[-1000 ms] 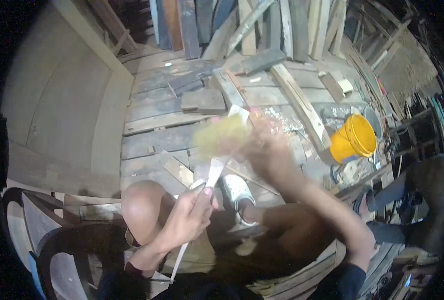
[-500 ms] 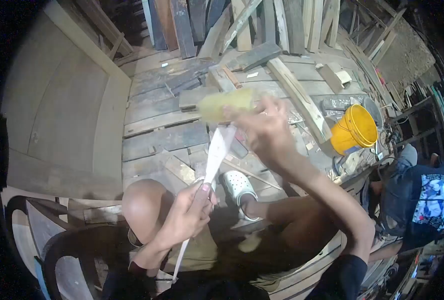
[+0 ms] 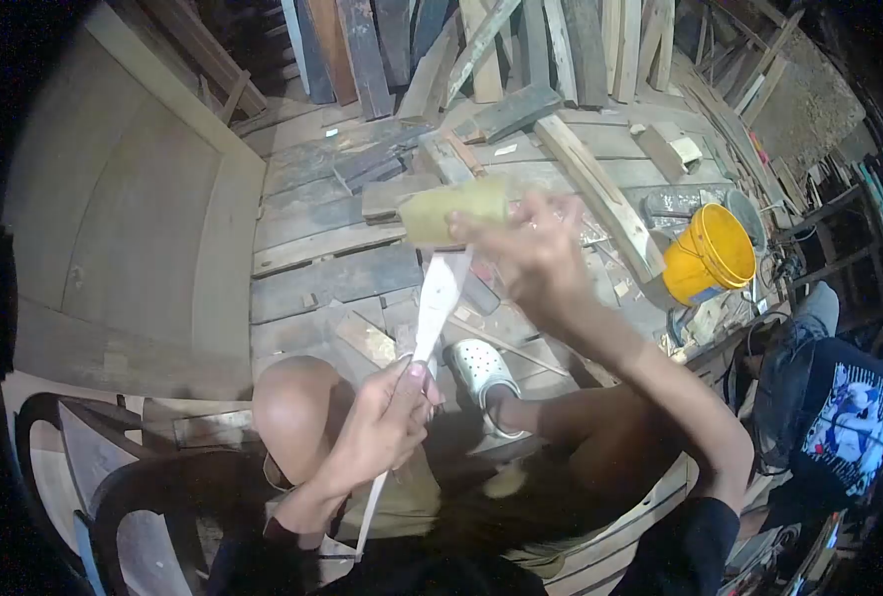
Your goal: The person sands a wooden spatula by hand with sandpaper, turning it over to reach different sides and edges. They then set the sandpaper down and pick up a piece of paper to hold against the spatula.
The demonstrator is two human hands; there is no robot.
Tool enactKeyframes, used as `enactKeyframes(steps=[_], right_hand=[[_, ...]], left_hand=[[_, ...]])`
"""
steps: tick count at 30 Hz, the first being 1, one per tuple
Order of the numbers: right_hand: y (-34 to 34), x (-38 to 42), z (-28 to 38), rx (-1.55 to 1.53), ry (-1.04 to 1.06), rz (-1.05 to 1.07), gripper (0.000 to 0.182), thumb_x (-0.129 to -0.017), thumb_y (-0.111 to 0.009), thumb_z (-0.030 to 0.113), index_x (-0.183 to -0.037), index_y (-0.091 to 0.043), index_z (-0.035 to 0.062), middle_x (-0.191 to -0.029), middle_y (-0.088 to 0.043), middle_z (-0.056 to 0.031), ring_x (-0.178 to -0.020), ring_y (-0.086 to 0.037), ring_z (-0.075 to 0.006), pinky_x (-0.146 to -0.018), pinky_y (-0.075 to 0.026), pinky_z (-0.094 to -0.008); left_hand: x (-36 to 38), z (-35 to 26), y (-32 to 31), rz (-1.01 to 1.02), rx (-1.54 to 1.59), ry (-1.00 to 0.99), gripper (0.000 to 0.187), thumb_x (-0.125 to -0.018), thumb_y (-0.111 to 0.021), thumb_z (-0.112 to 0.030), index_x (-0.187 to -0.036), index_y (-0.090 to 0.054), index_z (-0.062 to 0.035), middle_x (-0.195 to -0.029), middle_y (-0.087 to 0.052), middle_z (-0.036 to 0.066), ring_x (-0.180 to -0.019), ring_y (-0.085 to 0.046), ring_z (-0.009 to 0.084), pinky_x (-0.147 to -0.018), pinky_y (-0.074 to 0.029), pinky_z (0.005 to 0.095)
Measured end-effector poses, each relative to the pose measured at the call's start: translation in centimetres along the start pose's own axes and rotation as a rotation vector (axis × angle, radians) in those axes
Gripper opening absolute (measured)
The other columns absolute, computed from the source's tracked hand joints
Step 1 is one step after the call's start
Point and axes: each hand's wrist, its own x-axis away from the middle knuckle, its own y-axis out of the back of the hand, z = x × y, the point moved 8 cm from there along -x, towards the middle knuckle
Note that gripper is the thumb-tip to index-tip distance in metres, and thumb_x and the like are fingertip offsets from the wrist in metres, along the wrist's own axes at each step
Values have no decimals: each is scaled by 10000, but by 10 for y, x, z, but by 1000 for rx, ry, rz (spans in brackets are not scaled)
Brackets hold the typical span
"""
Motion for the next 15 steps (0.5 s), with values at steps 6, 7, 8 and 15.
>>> enactKeyframes(steps=[6, 7, 8, 15], right_hand=[[-7, 10, 5, 66, 114, 171, 374, -838, -658, 144, -1207, -692, 200, -1314, -508, 22, -1137, -408, -245, -1004, -277, -408], [-8, 10, 7, 3, 64, 133, 362, -830, -654, 127, -1182, -700, 197, -1257, -547, 12, -1092, -426, -238, -999, -283, -415], [-7, 9, 10, -61, 17, 92, 352, -821, -651, 111, -1158, -709, 194, -1200, -586, 3, -1047, -445, -231, -995, -289, -421], [3, 4, 19, -89, 69, -23, 368, -753, -667, 79, -1103, -735, 171, -1140, -688, -8, -1010, -487, -187, -866, -379, -383]], left_hand=[[-1, -2, 1, 3, -69, -65, 352, -1057, -359, -325, -913, -489, -32, -580, -313, -53, -408, -253, 29, -368, -217, 220], [-2, -4, 1, -1, -69, -63, 354, -1058, -359, -322, -907, -491, -30, -581, -312, -55, -411, -250, 29, -375, -219, 220], [-1, -5, 3, -8, -76, -86, 346, -1057, -361, -314, -901, -487, -32, -576, -305, -58, -413, -250, 27, -374, -217, 221], [1, -2, 5, -10, -75, -118, 334, -1057, -357, -304, -918, -480, -26, -562, -316, -57, -392, -262, 27, -357, -213, 218]])
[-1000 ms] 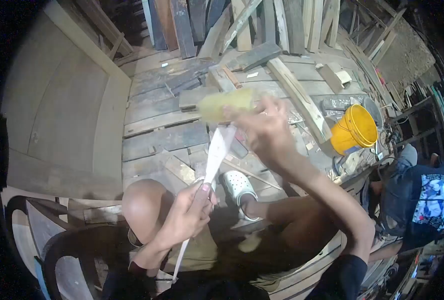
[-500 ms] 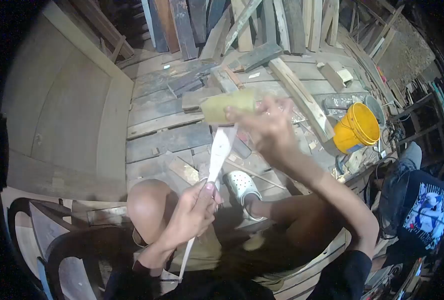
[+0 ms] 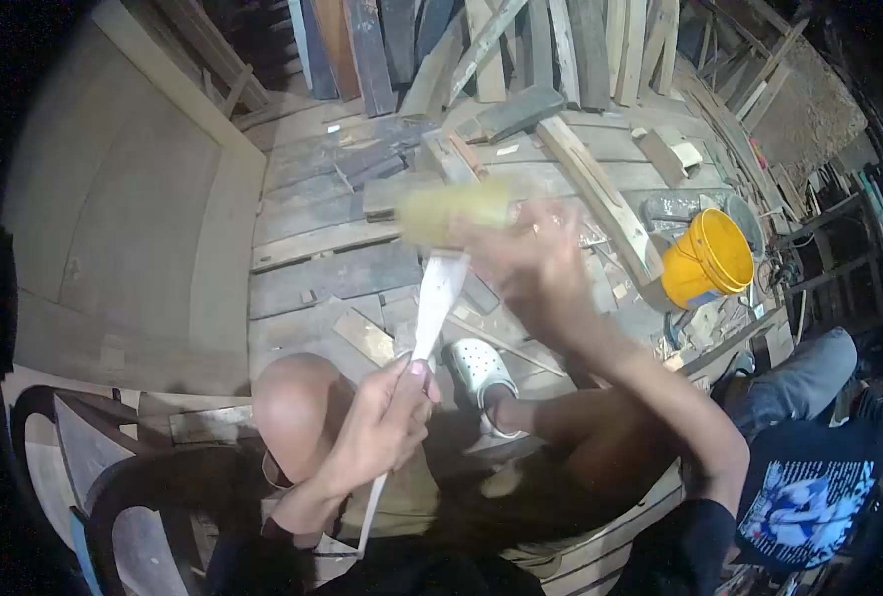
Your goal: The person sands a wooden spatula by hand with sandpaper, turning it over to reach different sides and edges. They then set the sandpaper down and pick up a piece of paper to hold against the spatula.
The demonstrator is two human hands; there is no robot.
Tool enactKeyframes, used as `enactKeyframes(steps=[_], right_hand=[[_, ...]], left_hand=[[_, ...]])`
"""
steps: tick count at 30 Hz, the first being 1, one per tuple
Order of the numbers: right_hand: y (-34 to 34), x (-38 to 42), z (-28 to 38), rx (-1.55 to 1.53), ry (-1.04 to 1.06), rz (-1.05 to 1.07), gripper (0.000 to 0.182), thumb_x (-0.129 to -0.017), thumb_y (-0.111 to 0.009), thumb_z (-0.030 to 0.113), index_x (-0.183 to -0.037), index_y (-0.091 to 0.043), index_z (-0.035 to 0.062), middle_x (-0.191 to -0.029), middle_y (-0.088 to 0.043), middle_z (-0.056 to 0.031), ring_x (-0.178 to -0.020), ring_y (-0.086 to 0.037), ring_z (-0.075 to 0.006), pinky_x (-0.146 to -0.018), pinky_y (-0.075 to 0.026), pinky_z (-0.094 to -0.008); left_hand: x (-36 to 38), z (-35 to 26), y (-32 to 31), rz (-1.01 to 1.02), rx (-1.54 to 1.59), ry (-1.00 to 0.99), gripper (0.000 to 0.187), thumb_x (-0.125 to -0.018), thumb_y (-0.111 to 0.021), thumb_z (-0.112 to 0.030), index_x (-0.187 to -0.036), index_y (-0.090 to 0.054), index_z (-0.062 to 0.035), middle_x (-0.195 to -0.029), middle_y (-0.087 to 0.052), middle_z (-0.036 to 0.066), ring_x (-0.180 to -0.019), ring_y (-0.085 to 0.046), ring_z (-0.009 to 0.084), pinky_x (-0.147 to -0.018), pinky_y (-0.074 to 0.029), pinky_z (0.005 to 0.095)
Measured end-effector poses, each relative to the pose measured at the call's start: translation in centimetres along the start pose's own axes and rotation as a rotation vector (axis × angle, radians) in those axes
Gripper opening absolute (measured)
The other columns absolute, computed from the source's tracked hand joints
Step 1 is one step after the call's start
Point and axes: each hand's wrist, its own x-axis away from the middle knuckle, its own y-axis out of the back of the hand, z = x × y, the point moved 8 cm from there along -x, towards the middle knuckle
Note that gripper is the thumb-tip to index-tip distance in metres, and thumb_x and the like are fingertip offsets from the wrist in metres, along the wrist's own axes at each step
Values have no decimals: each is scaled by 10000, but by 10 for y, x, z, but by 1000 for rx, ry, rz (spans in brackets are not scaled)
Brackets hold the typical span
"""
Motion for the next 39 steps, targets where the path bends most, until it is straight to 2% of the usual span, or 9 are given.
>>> enactKeyframes(steps=[4, 7, 10, 14, 18, 20, 28, 35, 39], right_hand=[[4, 15, 37, -8, 135, -27, 348, -771, -663, 93, -1105, -729, 164, -1028, -719, 8, -928, -519, -203, -885, -367, -403], [16, -15, -12, 86, -160, 1, 363, -768, -664, 71, -1107, -727, 184, -1127, -707, 22, -852, -520, -180, -875, -371, -353], [20, -5, 63, -38, 232, 52, 342, -796, -651, 65, -1115, -718, 170, -1116, -710, 5, -785, -512, -206, -847, -381, -347], [66, -21, 38, 63, -85, -177, 311, -767, -692, 154, -1073, -734, 189, -960, -718, 13, -832, -511, -201, -935, -378, -409], [80, 5, 123, 127, 397, -160, 342, -732, -721, 151, -1072, -723, 184, -842, -716, 1, -766, -528, -203, -855, -387, -382], [102, 1, 109, 98, 229, -243, 356, -721, -726, 154, -1076, -718, 191, -812, -714, -16, -773, -558, -198, -829, -384, -368], [112, 35, 151, -6, 415, -149, 334, -754, -657, 122, -1084, -702, 86, -1008, -721, -7, -797, -501, -215, -837, -370, -363], [90, 30, 63, 76, -69, -316, 342, -752, -662, 71, -1090, -709, 98, -940, -731, -10, -788, -525, -215, -851, -387, -361], [38, 40, 79, -28, 180, -171, 361, -763, -665, 193, -1114, -704, 119, -1011, -724, 23, -810, -543, -207, -819, -396, -355]], left_hand=[[-2, -7, 2, -14, 23, -34, 341, -1059, -345, -319, -920, -482, -41, -562, -315, -57, -392, -248, 26, -358, -205, 214], [2, -13, -3, 18, 65, -19, 341, -1058, -353, -325, -924, -492, -44, -565, -308, -60, -396, -237, 24, -368, -206, 209], [8, -27, 1, -20, 84, -49, 338, -1057, -358, -319, -909, -494, -47, -562, -310, -60, -407, -250, 24, -373, -211, 209], [37, -53, -13, 16, 70, -35, 346, -1058, -349, -308, -892, -485, -37, -555, -321, -54, -397, -268, 36, -363, -223, 229], [74, -60, -19, -45, 77, -35, 374, -1055, -353, -351, -902, -474, -32, -547, -310, -57, -374, -239, 30, -340, -190, 224], [95, -69, -31, -38, 59, -102, 359, -1050, -383, -354, -907, -501, -46, -546, -289, -69, -371, -183, 18, -333, -162, 205], [107, -65, -47, -146, 13, -97, 340, -1051, -383, -317, -903, -507, -37, -530, -309, -57, -374, -225, 25, -339, -168, 220], [66, -41, -45, -91, 54, -19, 328, -1058, -370, -268, -892, -511, -22, -557, -319, -54, -399, -265, 27, -358, -199, 216], [47, -8, -17, -85, 108, 15, 329, -1059, -368, -277, -892, -509, -31, -569, -302, -60, -432, -268, 23, -394, -213, 206]])
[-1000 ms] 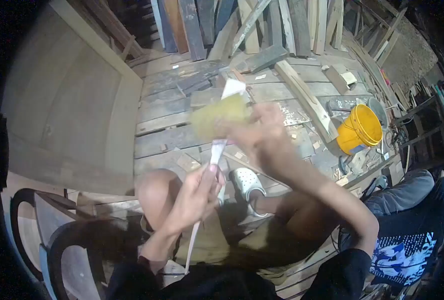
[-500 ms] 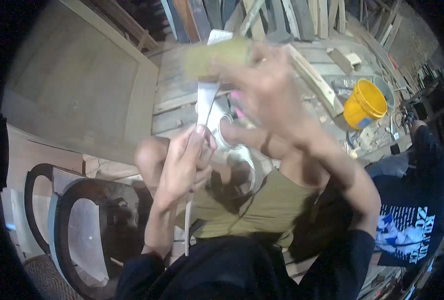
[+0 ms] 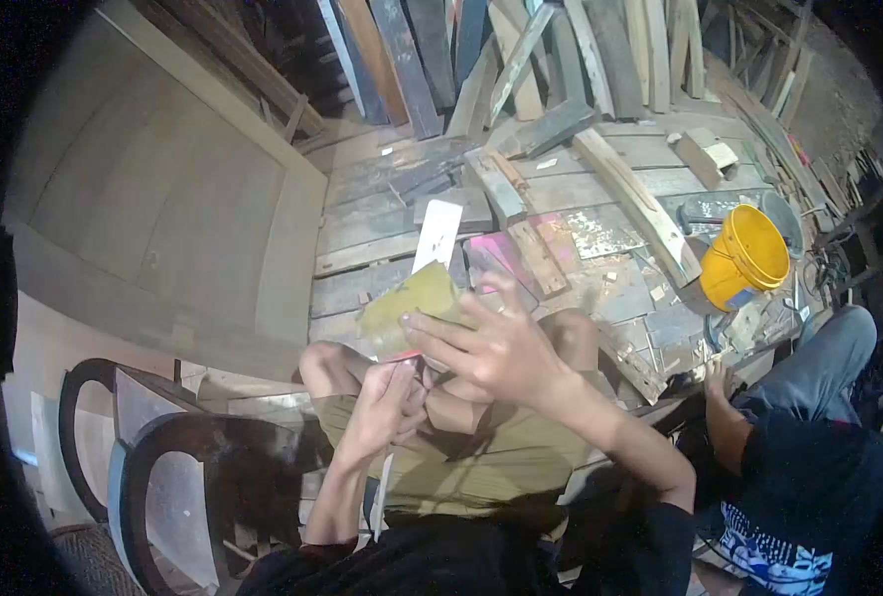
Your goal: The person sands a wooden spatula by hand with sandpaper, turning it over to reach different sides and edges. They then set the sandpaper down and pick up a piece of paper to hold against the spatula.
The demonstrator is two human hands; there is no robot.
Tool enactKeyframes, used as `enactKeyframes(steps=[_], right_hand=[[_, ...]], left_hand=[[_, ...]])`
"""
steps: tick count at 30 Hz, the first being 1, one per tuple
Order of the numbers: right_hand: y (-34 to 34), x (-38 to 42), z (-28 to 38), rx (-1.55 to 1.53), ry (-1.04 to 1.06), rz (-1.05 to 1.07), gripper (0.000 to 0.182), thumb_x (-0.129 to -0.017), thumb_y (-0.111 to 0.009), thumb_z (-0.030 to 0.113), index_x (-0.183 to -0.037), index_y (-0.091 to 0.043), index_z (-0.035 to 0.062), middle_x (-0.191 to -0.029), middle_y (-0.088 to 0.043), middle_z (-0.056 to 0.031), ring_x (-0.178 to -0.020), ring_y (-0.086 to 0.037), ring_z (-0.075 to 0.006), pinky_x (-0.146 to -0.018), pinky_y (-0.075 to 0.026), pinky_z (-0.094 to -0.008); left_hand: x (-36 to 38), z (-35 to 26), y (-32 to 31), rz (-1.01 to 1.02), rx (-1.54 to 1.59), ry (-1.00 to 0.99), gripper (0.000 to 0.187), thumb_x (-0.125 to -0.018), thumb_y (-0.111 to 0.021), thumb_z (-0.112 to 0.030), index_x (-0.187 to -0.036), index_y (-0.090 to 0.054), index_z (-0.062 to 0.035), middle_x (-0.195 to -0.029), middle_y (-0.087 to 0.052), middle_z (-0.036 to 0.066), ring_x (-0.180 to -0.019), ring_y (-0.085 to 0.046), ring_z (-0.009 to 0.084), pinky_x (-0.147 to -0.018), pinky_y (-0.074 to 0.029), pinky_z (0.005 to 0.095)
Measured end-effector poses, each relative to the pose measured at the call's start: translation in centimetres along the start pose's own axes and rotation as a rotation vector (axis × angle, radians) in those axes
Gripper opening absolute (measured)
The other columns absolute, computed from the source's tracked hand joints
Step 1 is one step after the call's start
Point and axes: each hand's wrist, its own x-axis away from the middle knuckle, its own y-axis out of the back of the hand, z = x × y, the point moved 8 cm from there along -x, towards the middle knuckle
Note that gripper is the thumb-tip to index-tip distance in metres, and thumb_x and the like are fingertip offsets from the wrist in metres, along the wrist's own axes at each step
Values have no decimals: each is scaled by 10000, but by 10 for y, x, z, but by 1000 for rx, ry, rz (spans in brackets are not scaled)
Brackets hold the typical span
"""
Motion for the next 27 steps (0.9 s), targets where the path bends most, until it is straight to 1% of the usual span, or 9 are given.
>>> enactKeyframes(steps=[5, 8, 10, 13, 16, 18, 21, 25, 27], right_hand=[[-45, 14, -47, 29, -253, 77, 499, -712, -691, 401, -1129, -702, 127, -1109, -706, 50, -835, -550, -211, -860, -399, -359], [-84, 31, -28, -141, -77, 202, 359, -753, -653, 191, -1101, -701, 115, -1113, -709, 20, -837, -547, -216, -854, -377, -393], [-107, 41, -42, -242, -304, 247, 314, -768, -621, 137, -1070, -702, 103, -1130, -704, 3, -838, -545, -221, -859, -361, -414], [-128, 61, -36, -124, -305, 314, 347, -777, -627, 184, -1111, -698, 119, -1127, -703, -27, -885, -547, -220, -882, -336, -408], [-133, 69, 17, -165, -21, 347, 394, -753, -651, 219, -1128, -693, 106, -1096, -708, -49, -894, -542, -247, -888, -330, -407], [-142, 75, -12, -259, -368, 319, 391, -745, -664, 223, -1121, -697, 121, -1130, -696, -37, -907, -530, -261, -915, -339, -428], [-149, 80, -15, -157, -451, 414, 332, -791, -641, 173, -1114, -711, 143, -1163, -681, -52, -1036, -511, -249, -956, -355, -411], [-150, 56, 18, -131, -229, 428, 313, -807, -623, 122, -1097, -731, 168, -1133, -693, -30, -1098, -504, -200, -1000, -332, -377], [-151, 51, -23, -81, -483, 416, 342, -793, -628, 125, -1127, -704, 130, -1112, -690, 16, -1004, -508, -208, -987, -353, -367]], left_hand=[[-20, 25, 16, -84, -72, 61, 334, -1057, -366, -313, -911, -501, -44, -551, -280, -59, -375, -223, 30, -343, -175, 215], [-19, 62, 39, -163, -7, 170, 320, -1059, -363, -299, -894, -490, -56, -566, -293, -55, -382, -219, 33, -344, -180, 220], [-9, 86, 44, -173, 115, 244, 315, -1058, -365, -301, -888, -488, -67, -574, -303, -51, -387, -217, 34, -346, -182, 221], [1, 110, 50, -205, 148, 314, 330, -1058, -362, -313, -890, -484, -57, -565, -304, -44, -383, -218, 45, -343, -189, 220], [0, 115, 64, -118, 147, 305, 335, -1058, -355, -312, -895, -482, -49, -539, -338, -32, -353, -275, 53, -326, -210, 231], [0, 119, 69, -52, 152, 323, 332, -1059, -354, -304, -890, -484, -49, -533, -352, -28, -358, -298, 54, -333, -225, 228], [-2, 124, 75, 43, 169, 282, 339, -1059, -350, -316, -921, -487, -38, -566, -363, -12, -359, -305, 60, -325, -232, 227], [-6, 113, 86, 76, 159, 209, 333, -1059, -352, -306, -919, -479, -32, -571, -363, -9, -365, -313, 58, -326, -234, 229], [-6, 112, 84, 97, 160, 228, 335, -1062, -352, -281, -870, -485, -41, -557, -368, -30, -422, -327, 45, -402, -295, 224]])
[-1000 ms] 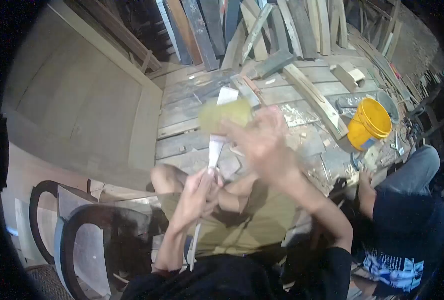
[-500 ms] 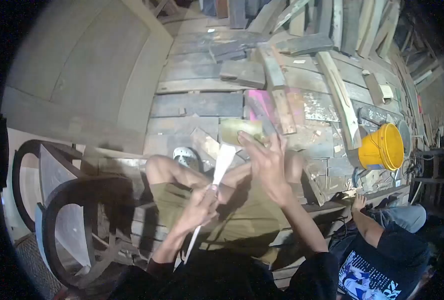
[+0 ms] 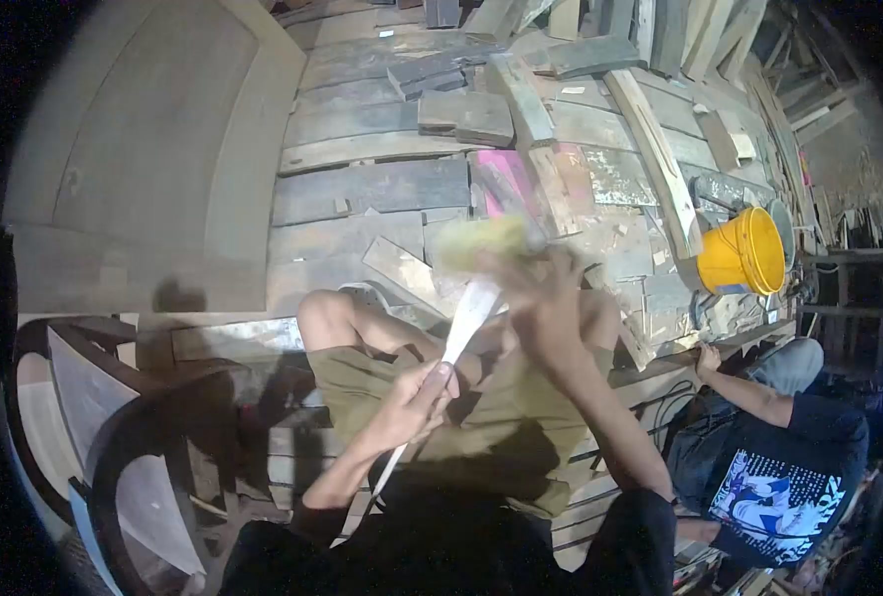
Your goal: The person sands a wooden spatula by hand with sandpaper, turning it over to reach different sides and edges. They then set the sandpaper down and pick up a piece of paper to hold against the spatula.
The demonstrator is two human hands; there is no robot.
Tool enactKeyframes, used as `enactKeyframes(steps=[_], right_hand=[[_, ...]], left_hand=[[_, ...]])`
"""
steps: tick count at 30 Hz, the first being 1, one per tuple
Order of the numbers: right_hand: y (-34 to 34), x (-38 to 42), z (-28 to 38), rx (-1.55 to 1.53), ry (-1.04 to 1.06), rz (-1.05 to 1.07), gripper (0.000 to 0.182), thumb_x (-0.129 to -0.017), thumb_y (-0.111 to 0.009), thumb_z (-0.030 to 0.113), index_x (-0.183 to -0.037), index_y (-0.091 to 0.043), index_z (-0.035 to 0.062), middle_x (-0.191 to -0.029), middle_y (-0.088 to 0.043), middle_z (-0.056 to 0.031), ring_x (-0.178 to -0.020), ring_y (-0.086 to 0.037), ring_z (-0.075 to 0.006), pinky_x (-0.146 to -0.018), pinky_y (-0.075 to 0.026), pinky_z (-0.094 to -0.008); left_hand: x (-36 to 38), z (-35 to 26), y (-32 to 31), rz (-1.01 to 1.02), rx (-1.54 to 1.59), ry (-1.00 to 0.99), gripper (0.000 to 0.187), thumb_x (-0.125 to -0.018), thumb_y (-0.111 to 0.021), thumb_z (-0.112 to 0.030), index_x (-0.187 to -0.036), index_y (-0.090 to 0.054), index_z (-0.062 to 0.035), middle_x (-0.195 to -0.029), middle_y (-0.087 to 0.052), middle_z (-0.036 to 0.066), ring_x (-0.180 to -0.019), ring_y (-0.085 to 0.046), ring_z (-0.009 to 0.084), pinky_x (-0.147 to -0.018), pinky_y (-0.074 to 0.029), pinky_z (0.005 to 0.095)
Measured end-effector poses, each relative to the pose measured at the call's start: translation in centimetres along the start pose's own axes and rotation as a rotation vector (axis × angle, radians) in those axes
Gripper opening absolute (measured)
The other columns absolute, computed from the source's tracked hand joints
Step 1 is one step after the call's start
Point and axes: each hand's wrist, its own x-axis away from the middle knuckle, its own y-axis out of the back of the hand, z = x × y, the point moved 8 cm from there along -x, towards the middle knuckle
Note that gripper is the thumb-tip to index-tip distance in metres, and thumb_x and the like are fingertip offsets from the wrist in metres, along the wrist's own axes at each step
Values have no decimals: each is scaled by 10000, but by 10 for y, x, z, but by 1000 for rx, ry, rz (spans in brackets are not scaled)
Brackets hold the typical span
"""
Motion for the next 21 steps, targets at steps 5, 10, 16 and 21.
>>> enactKeyframes(steps=[5, 10, 16, 21], right_hand=[[3, 8, 24, -35, 272, -46, 334, -810, -619, 108, -1136, -688, 101, -1076, -704, -2, -1003, -538, -209, -962, -377, -351], [0, 11, -7, -112, 225, 45, 345, -835, -591, 152, -1169, -673, 123, -1200, -669, 17, -1024, -594, -182, -906, -422, -399], [28, 8, -26, -294, 139, -45, 300, -767, -658, 128, -1061, -715, 111, -1279, -633, 10, -1051, -614, -175, -915, -419, -405], [36, 25, -9, -144, 341, -137, 317, -744, -682, 142, -1058, -709, 110, -1255, -642, 30, -996, -578, -183, -928, -399, -430]], left_hand=[[-3, 6, -6, -136, -10, -57, 330, -1058, -361, -284, -883, -493, -38, -559, -362, -30, -390, -328, 50, -376, -270, 221], [-12, -3, -25, -215, -97, -148, 333, -1056, -370, -300, -896, -501, -39, -552, -355, -47, -392, -316, 34, -373, -243, 206], [-13, -12, -41, -230, -179, -60, 285, -1051, -388, -250, -913, -511, -32, -597, -377, -39, -464, -336, 30, -423, -262, 214], [-22, -14, -35, -250, -320, 0, 273, -1048, -394, -235, -962, -535, -17, -640, -414, -34, -536, -362, 35, -469, -299, 218]])
